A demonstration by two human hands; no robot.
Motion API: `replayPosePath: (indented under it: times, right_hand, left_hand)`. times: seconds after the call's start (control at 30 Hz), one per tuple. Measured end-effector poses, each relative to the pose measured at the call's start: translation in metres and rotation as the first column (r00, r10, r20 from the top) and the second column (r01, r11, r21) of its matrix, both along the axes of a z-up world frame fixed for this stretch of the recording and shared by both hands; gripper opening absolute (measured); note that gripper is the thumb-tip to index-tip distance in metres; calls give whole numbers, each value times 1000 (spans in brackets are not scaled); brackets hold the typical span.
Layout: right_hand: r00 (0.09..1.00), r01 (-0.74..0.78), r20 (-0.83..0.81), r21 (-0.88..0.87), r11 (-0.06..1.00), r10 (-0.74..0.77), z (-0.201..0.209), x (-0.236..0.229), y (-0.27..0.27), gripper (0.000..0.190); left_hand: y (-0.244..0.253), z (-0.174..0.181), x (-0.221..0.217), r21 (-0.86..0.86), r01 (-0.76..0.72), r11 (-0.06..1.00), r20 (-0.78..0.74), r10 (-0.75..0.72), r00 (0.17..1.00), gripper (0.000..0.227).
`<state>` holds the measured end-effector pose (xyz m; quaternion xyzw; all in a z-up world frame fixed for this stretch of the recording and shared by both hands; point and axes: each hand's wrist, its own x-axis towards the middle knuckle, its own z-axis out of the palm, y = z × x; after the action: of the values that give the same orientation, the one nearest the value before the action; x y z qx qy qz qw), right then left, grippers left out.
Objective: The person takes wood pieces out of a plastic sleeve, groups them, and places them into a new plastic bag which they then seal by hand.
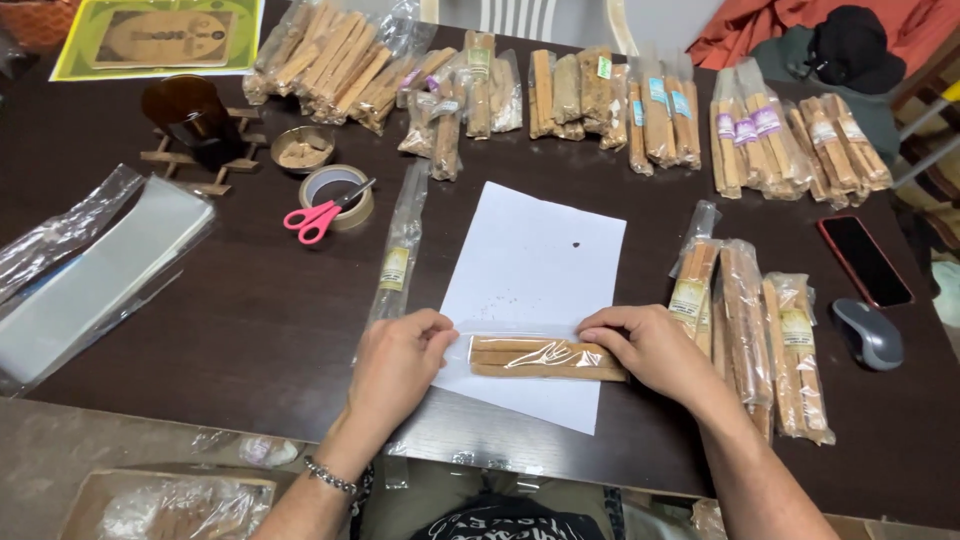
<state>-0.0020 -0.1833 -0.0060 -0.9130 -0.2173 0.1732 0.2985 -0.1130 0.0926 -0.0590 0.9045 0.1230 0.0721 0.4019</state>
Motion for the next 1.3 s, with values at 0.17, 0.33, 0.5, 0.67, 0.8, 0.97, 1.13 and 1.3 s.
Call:
replayPosePath:
  times: [0.17,0.33,0.5,0.67,0.8,0.97,1.13,1.3]
  right_hand:
    - [986,-40,161,-17,999,42,-11,-1,-10,17]
    - [964,-91,250,11,996,85,-17,0,-12,17]
    - [960,-91,270,29,995,80,-15,-4,-12,17]
    - [948,-100,307,21,995,89,-20,-2,-21,14]
    - [924,-101,364,-47,994,112,-18,-3,-29,10]
    - [886,-111,445,-74,991,132,-27,-10,-43,11]
    - [849,-123,513,-45,991,129,-48,-11,-51,14]
    - [824,-136,556,2,991,112,-50,-13,-52,15]
  left_hand:
    - [5,33,1,149,55,987,-116,-37,993,21]
    - [4,49,11,85,145,986,-77,-139,987,47]
    - [0,35,31,190,329,925,-99,-315,944,34]
    - [4,35,36,243,420,875,-187,-382,905,11]
    - [16,19,28,323,437,839,-36,-451,892,7]
    - [24,-2,19,406,407,818,119,-489,864,9]
    - [-2,4,23,389,454,802,298,-576,762,23]
    - [-40,-40,34,481,420,770,394,-617,681,20]
